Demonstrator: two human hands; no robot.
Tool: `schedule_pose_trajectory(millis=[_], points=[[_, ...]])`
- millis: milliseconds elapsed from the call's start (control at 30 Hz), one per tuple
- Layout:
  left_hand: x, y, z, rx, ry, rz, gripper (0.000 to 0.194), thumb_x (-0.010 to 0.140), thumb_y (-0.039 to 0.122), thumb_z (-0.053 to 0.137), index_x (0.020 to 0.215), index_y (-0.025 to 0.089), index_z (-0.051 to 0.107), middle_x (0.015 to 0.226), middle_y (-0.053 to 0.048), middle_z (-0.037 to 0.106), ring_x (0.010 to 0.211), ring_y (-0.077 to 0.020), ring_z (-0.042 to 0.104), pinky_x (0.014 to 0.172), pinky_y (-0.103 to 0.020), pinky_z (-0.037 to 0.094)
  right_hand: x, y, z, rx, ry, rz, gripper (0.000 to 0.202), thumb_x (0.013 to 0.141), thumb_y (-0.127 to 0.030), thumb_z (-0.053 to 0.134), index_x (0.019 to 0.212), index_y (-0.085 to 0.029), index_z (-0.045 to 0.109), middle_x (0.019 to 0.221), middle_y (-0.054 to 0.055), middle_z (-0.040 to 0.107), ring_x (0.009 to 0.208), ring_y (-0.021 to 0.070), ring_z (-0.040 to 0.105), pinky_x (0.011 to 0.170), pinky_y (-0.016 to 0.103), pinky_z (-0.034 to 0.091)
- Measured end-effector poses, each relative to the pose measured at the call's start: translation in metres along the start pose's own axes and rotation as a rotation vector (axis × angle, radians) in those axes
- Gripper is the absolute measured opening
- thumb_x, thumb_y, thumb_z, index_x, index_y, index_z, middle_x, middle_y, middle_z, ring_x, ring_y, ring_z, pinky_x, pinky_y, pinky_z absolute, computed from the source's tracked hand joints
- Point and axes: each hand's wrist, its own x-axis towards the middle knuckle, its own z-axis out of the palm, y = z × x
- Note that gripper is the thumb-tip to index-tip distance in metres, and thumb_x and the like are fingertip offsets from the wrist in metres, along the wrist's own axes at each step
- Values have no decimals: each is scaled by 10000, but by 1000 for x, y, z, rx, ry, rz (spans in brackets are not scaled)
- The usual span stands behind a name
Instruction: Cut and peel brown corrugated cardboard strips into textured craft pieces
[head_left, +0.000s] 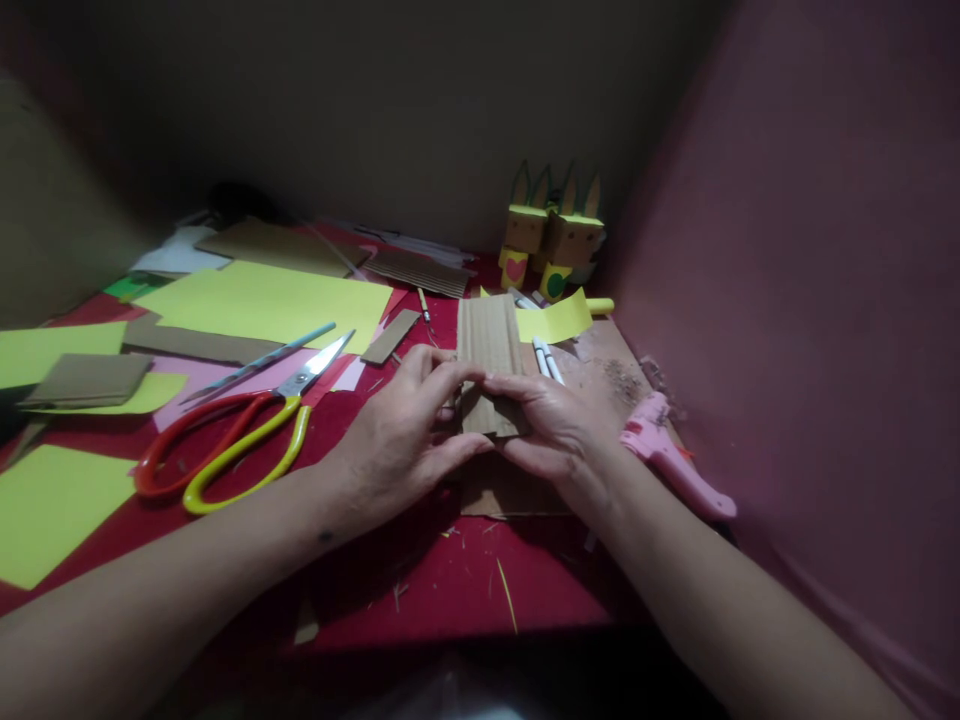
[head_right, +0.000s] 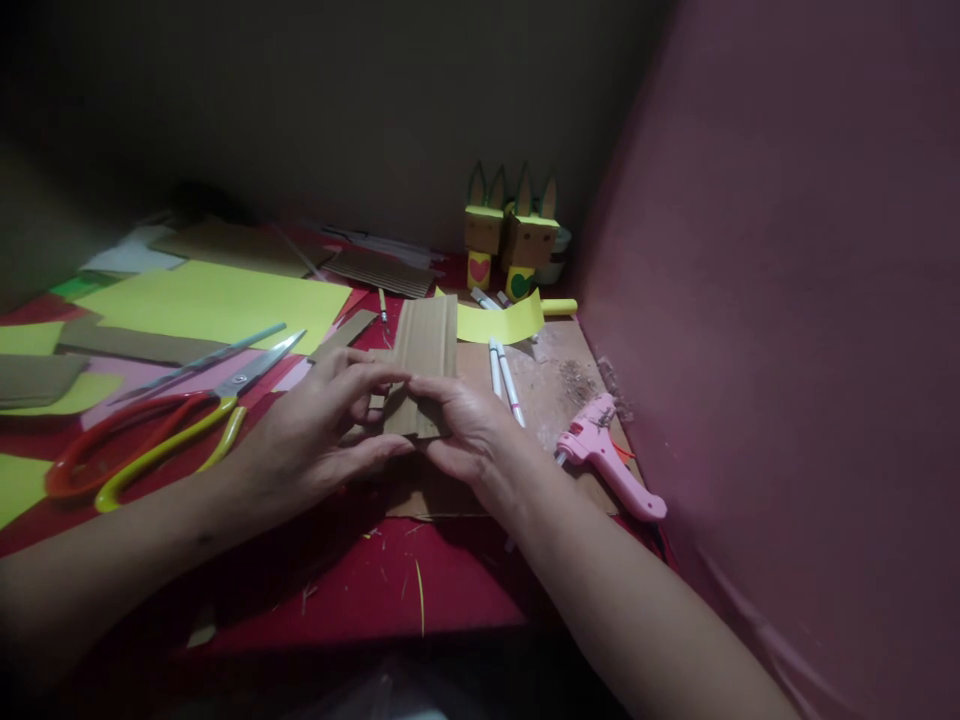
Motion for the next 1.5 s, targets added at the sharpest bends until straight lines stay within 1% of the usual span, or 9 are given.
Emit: schedule_pose_trajectory(millis=[300, 400, 533, 800, 900, 1167, 1300, 1400, 1500], points=[[-2, 2, 0, 25, 4, 44, 347, 831, 162, 681, 1156, 132, 561, 1021, -55, 516, 785, -132, 543, 679, -253, 514, -2, -2, 3, 19, 81, -12, 75, 728, -97, 611, 711, -159, 648, 623, -2, 666, 660, 166, 634, 691, 313, 509], [-3, 1, 1, 31, 19, 72, 249, 849, 187, 662, 1077, 131, 580, 1039, -70, 518, 797, -141, 560, 637, -245, 509, -2, -2, 4, 19, 116, -13, 77, 724, -97, 615, 703, -163, 647, 590, -6, 650, 653, 168, 629, 683, 312, 510], [-2, 2, 0, 40, 33, 87, 269, 866, 262, 654, 1095, 145, 576, 1052, -79, 519, 802, -153, 568, 611, -244, 512, -5, -3, 10, 32, 122, -24, 103, 731, -79, 591, 696, -152, 656, 595, 3, 658, 639, 160, 622, 705, 316, 520], [-1, 0, 0, 99, 31, 78, 324, 873, 258, 643, 1157, 136, 547, 1034, -90, 550, 913, -201, 581, 767, -312, 547, -10, -6, 16, 50, 98, -5, 140, 813, -108, 550, 730, -135, 659, 608, 15, 667, 581, 143, 605, 546, 256, 484], [-2, -1, 0, 96, 17, 65, 326, 873, 284, 640, 1146, 128, 551, 1045, -100, 536, 925, -207, 581, 755, -311, 553, -10, -7, 13, 49, 93, 37, 134, 815, -123, 552, 718, -149, 641, 603, 8, 656, 562, 142, 579, 495, 250, 458], [-2, -2, -2, 85, 19, 46, 264, 876, 263, 627, 1109, 173, 538, 1027, -79, 531, 903, -199, 576, 712, -300, 543, -10, -3, 14, 57, 163, -28, 120, 682, -38, 589, 663, -145, 642, 581, -14, 608, 575, 128, 524, 505, 248, 427], [0, 0, -5, 54, -2, 5, 241, 852, 259, 650, 1053, 165, 555, 982, -60, 546, 820, -175, 570, 669, -280, 510, -9, -1, 14, -6, 141, -82, 119, 648, -35, 609, 630, -153, 618, 577, -25, 584, 576, 129, 501, 498, 246, 426], [3, -1, -8, -23, -48, -58, 315, 819, 265, 681, 1090, 169, 551, 948, -43, 568, 792, -169, 574, 648, -273, 494, -9, -1, 11, -36, 147, -95, 117, 649, -34, 610, 652, -150, 618, 588, -26, 578, 589, 132, 515, 541, 273, 480], [3, -5, -9, -44, -64, -52, 417, 819, 284, 670, 1193, 166, 530, 965, -50, 588, 784, -173, 575, 655, -286, 484, -10, -3, 10, -42, 134, -84, 127, 652, -24, 617, 679, -148, 627, 599, -32, 569, 603, 119, 508, 665, 342, 533]])
